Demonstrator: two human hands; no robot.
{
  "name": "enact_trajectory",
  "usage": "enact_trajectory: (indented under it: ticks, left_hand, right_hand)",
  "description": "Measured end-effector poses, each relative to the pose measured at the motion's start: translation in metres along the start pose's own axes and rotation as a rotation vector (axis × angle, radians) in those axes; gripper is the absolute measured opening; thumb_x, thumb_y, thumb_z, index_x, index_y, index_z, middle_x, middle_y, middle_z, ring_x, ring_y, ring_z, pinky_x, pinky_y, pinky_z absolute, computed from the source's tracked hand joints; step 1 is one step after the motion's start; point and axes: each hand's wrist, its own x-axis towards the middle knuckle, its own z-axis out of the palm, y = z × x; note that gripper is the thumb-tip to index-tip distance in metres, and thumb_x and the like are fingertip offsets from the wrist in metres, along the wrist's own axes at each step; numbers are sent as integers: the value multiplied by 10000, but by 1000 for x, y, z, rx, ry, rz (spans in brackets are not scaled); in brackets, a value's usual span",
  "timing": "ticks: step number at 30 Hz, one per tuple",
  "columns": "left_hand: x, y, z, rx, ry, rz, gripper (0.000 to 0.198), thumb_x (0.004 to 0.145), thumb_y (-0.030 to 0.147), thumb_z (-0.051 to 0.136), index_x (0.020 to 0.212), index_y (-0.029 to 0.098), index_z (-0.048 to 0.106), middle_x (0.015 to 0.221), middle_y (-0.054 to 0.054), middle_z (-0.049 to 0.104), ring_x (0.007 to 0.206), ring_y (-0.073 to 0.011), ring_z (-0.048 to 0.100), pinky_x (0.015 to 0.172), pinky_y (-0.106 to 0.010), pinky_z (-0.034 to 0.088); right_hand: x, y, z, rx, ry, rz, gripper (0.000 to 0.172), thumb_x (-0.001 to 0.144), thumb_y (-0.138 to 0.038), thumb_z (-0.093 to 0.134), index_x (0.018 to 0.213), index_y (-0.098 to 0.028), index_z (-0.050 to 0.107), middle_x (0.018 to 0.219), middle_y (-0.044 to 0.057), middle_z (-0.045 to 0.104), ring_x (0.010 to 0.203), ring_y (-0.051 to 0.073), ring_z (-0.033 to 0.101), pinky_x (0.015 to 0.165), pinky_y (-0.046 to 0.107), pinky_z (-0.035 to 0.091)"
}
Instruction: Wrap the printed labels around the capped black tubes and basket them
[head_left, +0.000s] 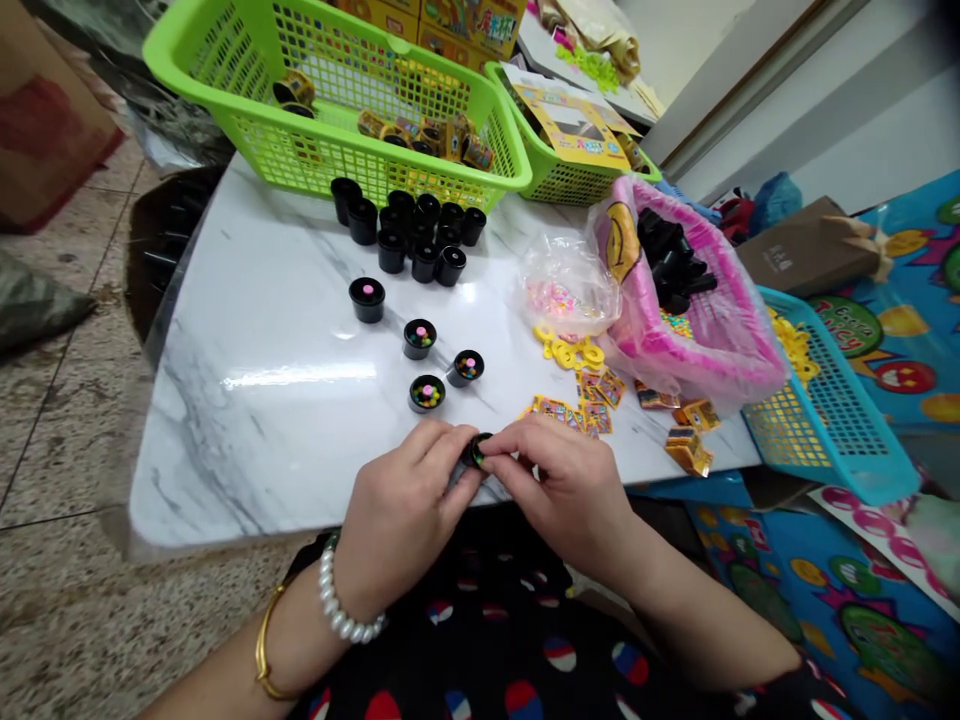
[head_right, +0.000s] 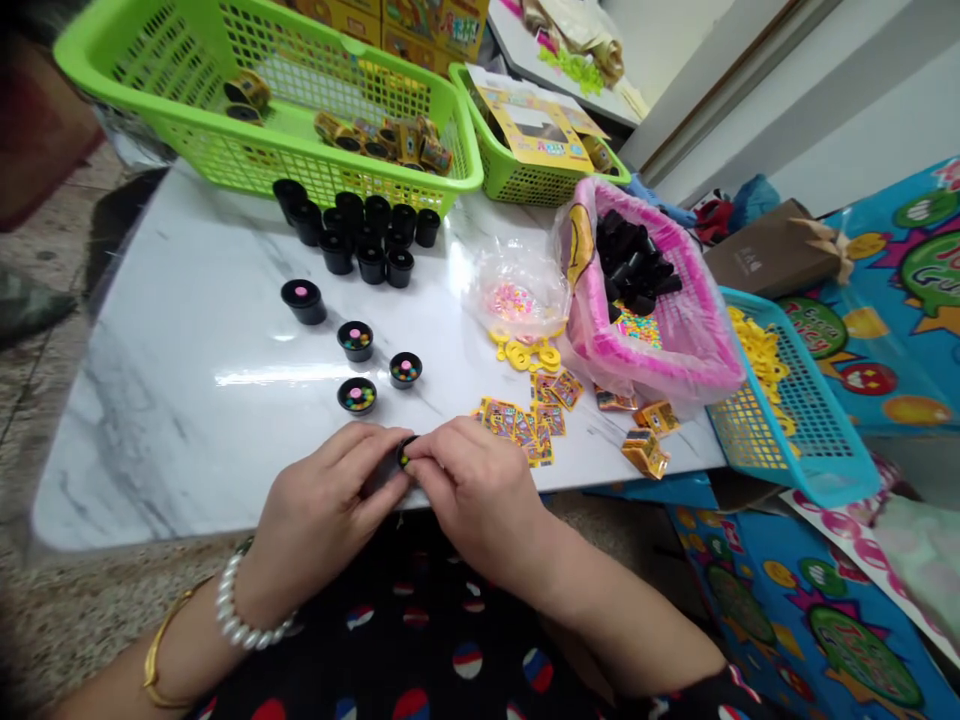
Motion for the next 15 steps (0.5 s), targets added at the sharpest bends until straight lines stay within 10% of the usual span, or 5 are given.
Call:
enact_trajectory:
  ticks: [10, 15]
  left_hand:
    - [1, -2, 0, -5, -18, -1, 186, 936, 226, 568, 1103, 167, 625, 961, -50, 689, 816, -181, 688, 682, -282, 557]
    - [2, -1, 0, 11, -62, -36, 187, 936, 234, 568, 1101, 171, 627, 968, -50, 688, 821, -178, 683, 675, -276, 550]
  right_hand:
    - [15, 4, -7, 62, -77, 81, 85, 861, -118, 642, 830, -175, 698, 774, 13, 655, 691, 125, 582, 657, 260, 452]
    - [21, 14, -6, 568, -250, 468, 69, 839, -240, 692, 861, -187, 655, 709, -20, 620, 591, 102, 556, 546, 228, 442]
